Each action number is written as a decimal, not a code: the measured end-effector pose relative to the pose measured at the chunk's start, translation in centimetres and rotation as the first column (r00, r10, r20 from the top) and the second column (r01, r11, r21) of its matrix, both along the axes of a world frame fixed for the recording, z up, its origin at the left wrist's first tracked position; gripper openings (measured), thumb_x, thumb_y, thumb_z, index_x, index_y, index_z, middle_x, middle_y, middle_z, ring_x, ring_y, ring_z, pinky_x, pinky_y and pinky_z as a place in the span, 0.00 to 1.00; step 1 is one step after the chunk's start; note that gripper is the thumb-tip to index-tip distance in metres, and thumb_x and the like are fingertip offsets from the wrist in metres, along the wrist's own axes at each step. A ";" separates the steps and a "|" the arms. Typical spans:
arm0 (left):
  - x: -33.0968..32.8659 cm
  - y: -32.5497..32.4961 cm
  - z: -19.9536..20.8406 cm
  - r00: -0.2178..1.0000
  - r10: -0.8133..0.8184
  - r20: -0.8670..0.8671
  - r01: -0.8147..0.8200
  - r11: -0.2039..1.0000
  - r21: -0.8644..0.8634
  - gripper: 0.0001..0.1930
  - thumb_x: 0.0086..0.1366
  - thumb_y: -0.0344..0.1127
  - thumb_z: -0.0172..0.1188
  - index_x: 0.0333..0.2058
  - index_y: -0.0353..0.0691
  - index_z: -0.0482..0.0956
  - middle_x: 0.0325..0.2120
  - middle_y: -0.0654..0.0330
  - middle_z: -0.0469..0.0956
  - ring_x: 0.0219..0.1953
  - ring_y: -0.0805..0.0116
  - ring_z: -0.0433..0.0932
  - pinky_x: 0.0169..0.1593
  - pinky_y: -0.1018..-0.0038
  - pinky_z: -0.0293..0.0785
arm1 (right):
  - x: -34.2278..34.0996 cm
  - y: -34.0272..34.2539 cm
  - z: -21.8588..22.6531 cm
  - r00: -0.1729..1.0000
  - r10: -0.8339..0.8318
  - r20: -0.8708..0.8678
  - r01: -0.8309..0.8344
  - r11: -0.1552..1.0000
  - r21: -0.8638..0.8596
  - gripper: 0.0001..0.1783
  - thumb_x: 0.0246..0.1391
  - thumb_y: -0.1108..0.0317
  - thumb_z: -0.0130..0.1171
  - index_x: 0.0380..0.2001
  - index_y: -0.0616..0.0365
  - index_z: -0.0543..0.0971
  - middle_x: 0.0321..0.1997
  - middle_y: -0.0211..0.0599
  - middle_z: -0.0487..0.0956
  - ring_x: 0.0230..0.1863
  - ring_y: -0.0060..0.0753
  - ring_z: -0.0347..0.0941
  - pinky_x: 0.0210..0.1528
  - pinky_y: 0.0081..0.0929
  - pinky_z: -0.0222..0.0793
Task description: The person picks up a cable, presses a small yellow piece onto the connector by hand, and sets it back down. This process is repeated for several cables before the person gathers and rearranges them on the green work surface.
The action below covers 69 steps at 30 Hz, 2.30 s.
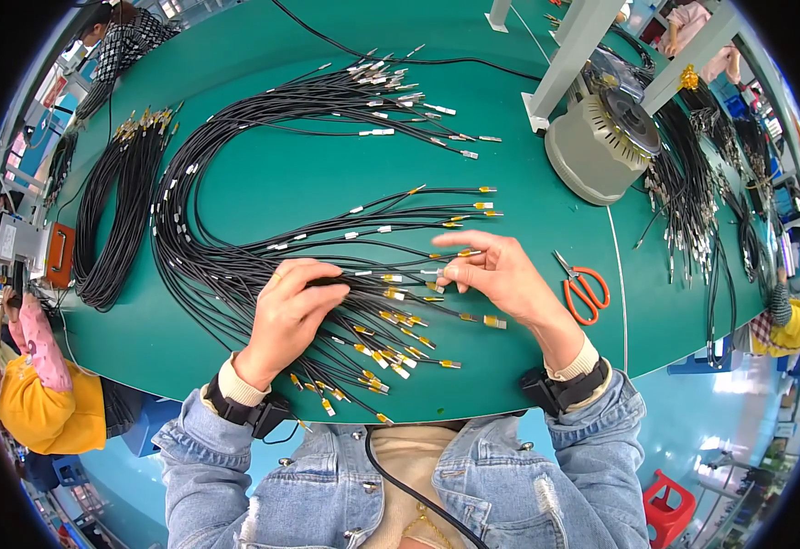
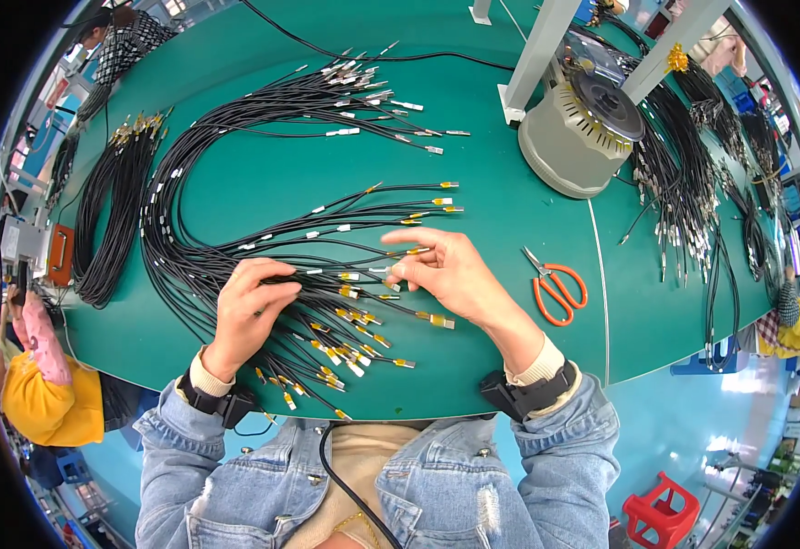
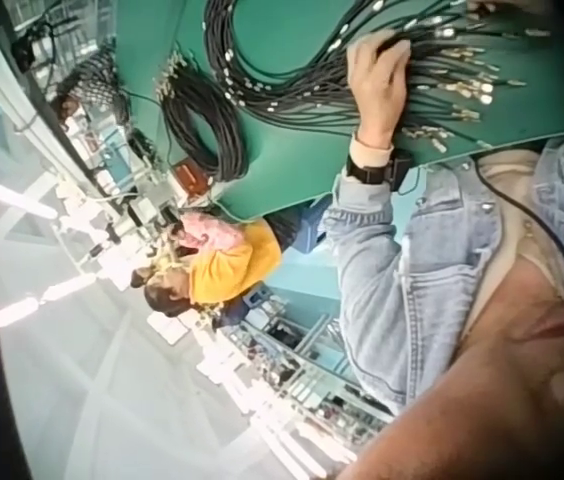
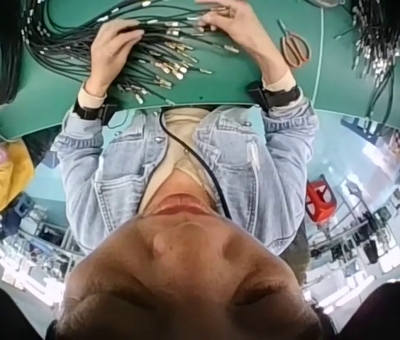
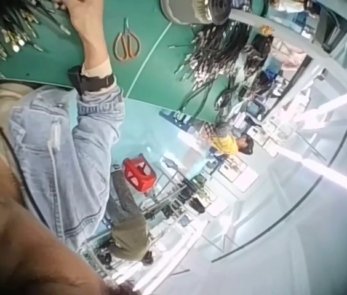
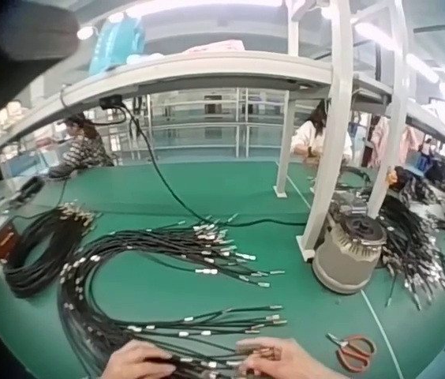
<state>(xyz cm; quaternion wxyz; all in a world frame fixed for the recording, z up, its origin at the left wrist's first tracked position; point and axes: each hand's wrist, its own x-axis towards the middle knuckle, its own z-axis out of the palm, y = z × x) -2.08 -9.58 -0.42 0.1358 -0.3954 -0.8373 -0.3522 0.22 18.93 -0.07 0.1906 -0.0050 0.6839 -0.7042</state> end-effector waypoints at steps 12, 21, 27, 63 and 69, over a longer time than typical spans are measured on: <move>0.4 3.5 4.4 0.997 -0.061 -0.056 0.061 0.998 0.005 0.12 0.47 0.27 0.67 0.33 0.39 0.80 0.36 0.60 0.77 0.38 0.60 0.74 0.41 0.67 0.71 | 0.4 -1.3 2.7 0.954 -0.095 -0.284 0.112 0.993 0.041 0.26 0.56 0.74 0.55 0.58 0.60 0.65 0.28 0.30 0.76 0.36 0.21 0.74 0.41 0.20 0.67; -0.1 7.6 2.1 0.881 -0.100 0.463 0.040 0.990 0.137 0.06 0.57 0.24 0.60 0.35 0.35 0.78 0.28 0.58 0.79 0.32 0.62 0.78 0.32 0.74 0.73 | 0.5 -0.9 1.8 0.944 -0.081 -0.319 0.115 0.989 0.090 0.21 0.56 0.75 0.54 0.53 0.61 0.68 0.29 0.31 0.77 0.36 0.19 0.73 0.42 0.21 0.68; -1.1 6.5 1.2 0.995 -0.098 0.031 0.099 0.994 -0.038 0.04 0.59 0.27 0.59 0.33 0.36 0.77 0.24 0.55 0.77 0.25 0.60 0.77 0.28 0.71 0.71 | 0.6 -0.7 0.7 0.960 -0.089 -0.265 0.115 0.990 0.084 0.18 0.56 0.74 0.54 0.50 0.61 0.70 0.29 0.30 0.78 0.35 0.16 0.72 0.41 0.20 0.67; 0.1 8.9 -0.3 0.811 -0.085 0.579 -0.077 0.965 0.249 0.03 0.59 0.23 0.58 0.32 0.32 0.76 0.21 0.61 0.77 0.22 0.77 0.76 0.27 0.82 0.69 | -2.2 19.0 4.2 0.368 -0.881 -0.298 0.915 0.399 -0.049 0.11 0.54 0.59 0.60 0.34 0.55 0.79 0.28 0.22 0.73 0.32 0.16 0.65 0.36 0.19 0.59; 0.1 8.9 -0.5 0.820 -0.083 0.566 -0.060 0.971 0.230 0.03 0.59 0.23 0.58 0.33 0.31 0.75 0.22 0.61 0.78 0.23 0.78 0.76 0.27 0.82 0.70 | -3.4 19.8 3.5 0.463 -0.857 -0.226 0.869 0.490 -0.076 0.09 0.52 0.60 0.63 0.30 0.53 0.79 0.27 0.20 0.73 0.31 0.16 0.64 0.36 0.19 0.58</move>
